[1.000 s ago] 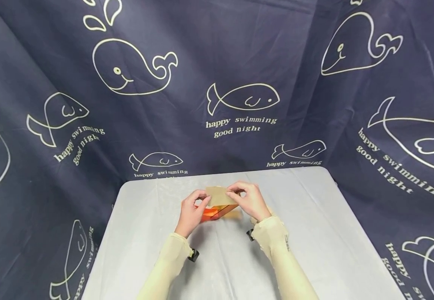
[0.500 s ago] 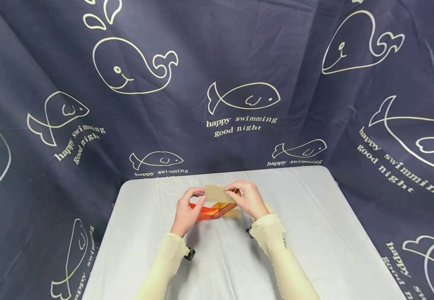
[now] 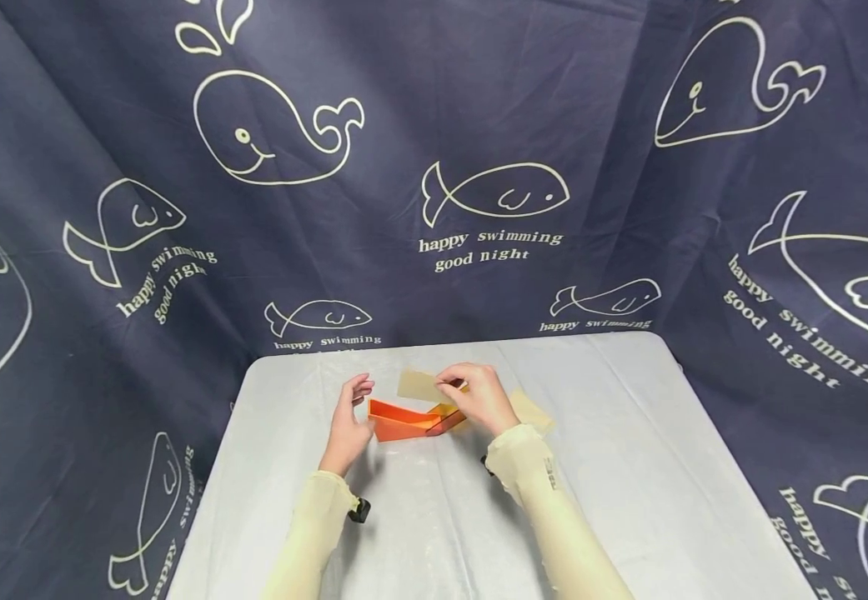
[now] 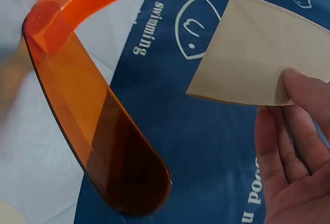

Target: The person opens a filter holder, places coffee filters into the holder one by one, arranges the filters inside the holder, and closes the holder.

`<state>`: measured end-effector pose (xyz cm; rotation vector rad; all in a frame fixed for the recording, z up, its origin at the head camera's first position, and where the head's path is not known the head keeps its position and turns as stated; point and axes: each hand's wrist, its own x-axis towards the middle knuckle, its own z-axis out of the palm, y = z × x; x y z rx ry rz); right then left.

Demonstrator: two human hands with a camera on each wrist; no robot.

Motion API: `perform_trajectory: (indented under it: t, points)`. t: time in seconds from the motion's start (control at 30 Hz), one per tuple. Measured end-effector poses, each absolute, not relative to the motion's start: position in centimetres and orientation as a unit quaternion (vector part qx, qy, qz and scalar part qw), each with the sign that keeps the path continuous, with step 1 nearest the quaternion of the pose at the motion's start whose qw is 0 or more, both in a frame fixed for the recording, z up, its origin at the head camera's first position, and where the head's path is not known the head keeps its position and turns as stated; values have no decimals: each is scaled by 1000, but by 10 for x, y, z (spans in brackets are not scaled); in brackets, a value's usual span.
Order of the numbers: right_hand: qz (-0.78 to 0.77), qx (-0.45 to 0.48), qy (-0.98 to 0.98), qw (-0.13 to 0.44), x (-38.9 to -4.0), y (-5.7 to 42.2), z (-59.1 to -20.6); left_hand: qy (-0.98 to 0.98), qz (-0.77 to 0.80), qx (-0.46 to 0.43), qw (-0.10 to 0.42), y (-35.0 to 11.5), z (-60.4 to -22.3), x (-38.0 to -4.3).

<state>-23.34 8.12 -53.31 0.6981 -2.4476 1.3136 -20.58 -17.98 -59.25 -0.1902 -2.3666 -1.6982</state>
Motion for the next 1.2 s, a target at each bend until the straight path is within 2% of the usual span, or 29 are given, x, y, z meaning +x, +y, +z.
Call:
perform_trajectory:
  t: [0.2, 0.47, 1.2]
  points:
    - [421, 247, -865, 113, -236, 64, -539, -817, -567, -46, 94, -179, -610, -211]
    - [371, 260, -888, 81, -238, 47, -546, -841, -539, 16, 46, -170, -622, -213]
    - [321, 253, -911, 57, -238, 25, -583, -857, -495, 98, 102, -150, -630, -211]
